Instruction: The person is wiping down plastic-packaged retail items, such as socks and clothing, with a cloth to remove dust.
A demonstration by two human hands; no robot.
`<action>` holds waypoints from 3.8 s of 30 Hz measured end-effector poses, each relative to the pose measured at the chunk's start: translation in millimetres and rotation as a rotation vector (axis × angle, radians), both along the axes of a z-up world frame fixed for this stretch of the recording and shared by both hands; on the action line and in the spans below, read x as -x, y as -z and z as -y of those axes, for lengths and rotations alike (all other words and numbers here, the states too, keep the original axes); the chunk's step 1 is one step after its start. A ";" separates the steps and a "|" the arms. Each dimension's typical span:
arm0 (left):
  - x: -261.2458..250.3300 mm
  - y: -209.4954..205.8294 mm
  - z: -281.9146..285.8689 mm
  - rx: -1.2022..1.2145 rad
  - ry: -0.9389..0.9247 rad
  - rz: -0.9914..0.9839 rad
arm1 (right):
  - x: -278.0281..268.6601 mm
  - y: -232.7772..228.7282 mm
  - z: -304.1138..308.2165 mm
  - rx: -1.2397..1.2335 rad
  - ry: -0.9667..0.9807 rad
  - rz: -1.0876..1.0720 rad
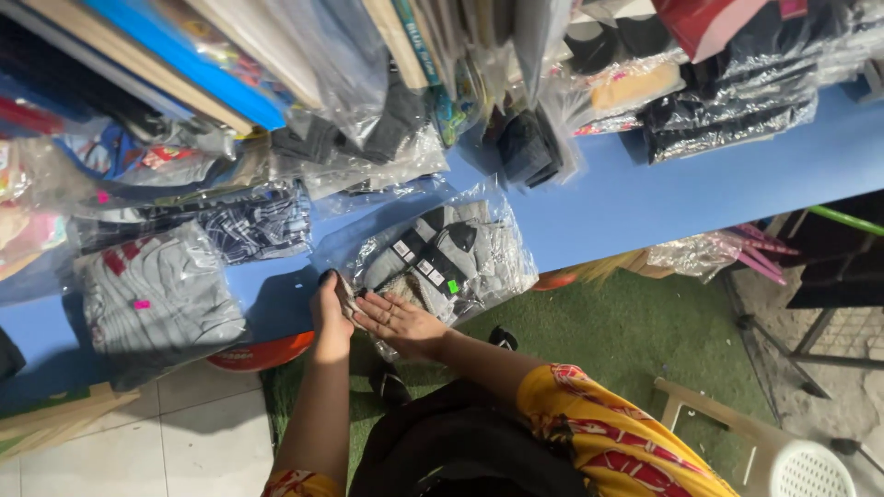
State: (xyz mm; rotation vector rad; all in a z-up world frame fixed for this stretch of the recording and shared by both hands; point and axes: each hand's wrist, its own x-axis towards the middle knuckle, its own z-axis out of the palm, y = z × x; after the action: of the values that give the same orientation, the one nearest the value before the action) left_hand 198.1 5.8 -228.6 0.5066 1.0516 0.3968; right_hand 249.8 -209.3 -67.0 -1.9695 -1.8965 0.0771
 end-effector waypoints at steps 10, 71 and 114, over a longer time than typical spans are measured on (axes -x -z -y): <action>-48.4 -76.8 24.3 -0.172 0.264 -0.193 | -30.6 -2.8 26.0 -0.079 0.140 -0.029; -11.8 -274.3 -8.1 -0.420 1.046 -0.019 | -165.2 -200.1 108.3 -1.107 0.725 -1.294; -19.6 -271.1 0.1 -1.215 0.602 -0.296 | -70.8 -119.0 123.5 -0.785 0.702 -0.925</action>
State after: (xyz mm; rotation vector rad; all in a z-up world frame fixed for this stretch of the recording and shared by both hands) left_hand 217.6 5.8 42.5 1.9568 0.7822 0.3917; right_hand 320.7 -332.9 52.0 -1.4964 -0.4786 0.0237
